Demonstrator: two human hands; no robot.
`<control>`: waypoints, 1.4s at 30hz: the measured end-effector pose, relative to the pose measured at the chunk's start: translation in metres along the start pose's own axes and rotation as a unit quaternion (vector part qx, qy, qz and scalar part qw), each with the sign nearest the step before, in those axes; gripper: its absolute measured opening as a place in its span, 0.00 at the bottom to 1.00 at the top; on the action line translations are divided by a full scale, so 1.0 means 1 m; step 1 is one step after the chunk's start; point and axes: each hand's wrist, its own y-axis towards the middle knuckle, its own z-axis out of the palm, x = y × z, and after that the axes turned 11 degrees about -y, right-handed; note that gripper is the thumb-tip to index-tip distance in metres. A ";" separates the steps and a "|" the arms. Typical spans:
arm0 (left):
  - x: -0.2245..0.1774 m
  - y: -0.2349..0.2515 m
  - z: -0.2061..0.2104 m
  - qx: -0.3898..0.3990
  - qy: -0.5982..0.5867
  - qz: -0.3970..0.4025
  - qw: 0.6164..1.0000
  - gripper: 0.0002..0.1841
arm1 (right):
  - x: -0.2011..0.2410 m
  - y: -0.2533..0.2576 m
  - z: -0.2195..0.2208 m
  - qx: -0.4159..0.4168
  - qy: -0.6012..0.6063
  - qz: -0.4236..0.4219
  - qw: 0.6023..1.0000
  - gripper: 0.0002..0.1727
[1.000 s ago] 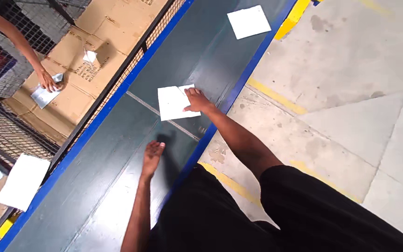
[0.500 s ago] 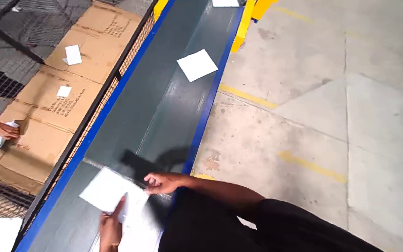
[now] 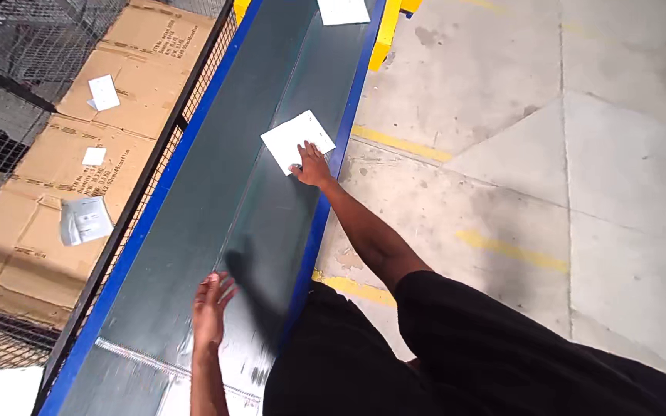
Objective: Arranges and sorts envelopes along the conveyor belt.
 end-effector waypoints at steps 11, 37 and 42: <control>0.068 -0.030 0.046 -0.106 -0.055 -0.130 0.984 0.31 | 0.137 -0.214 0.061 0.027 -0.018 -0.326 0.945 0.22; 0.076 -0.104 -0.031 -0.044 -0.116 -0.025 0.992 0.25 | 0.201 -0.274 0.038 0.424 0.438 -0.173 0.773 0.29; 0.030 -0.064 -0.040 -0.102 -0.077 0.060 0.990 0.24 | 0.186 -0.237 0.029 0.275 0.374 -0.163 0.870 0.31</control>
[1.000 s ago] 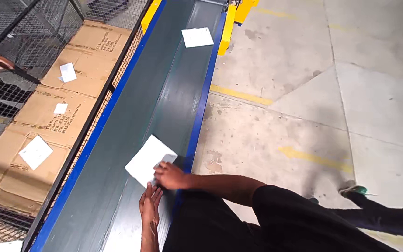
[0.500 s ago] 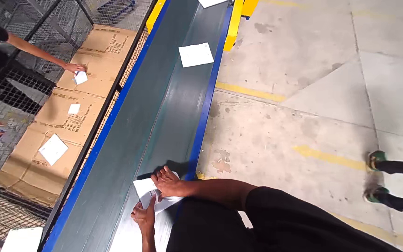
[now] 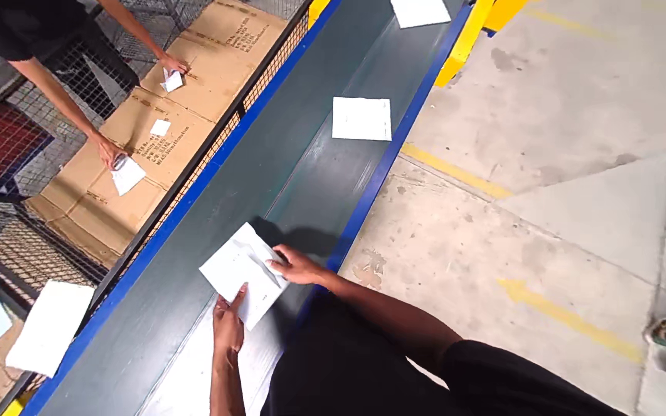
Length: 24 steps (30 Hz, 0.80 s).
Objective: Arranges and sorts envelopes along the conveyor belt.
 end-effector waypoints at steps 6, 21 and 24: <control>-0.153 0.099 -0.013 0.059 -0.094 0.110 0.988 0.38 | -0.028 0.010 -0.086 -0.123 -0.013 0.001 0.992 0.27; 0.067 0.015 0.079 0.175 0.100 -0.133 0.970 0.28 | -0.116 0.065 -0.229 -0.153 -0.412 0.126 0.889 0.78; 0.075 0.011 0.077 0.171 0.093 -0.143 0.970 0.30 | -0.085 0.048 -0.174 -0.145 -0.443 0.144 0.873 0.73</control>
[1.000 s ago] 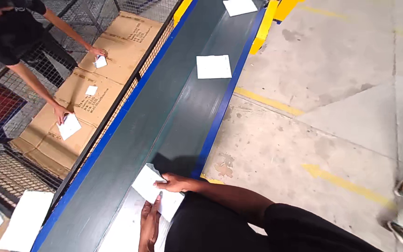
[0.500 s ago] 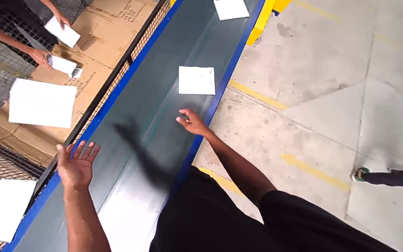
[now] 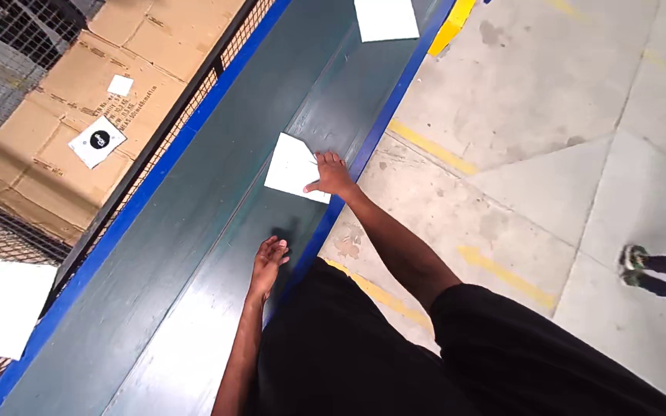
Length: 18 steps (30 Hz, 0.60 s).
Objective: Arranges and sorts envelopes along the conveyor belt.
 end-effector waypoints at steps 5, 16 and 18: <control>0.001 -0.005 -0.013 -0.064 -0.020 -0.019 0.998 0.37 | 0.086 -0.078 0.031 0.094 0.209 -0.049 0.972 0.45; -0.169 -0.022 -0.111 -0.141 0.091 0.292 0.942 0.35 | 0.110 -0.131 0.008 0.154 0.488 -0.128 0.849 0.34; -0.254 -0.049 -0.126 -0.151 0.196 0.395 0.885 0.42 | 0.085 -0.117 -0.025 0.033 0.459 -0.128 0.878 0.32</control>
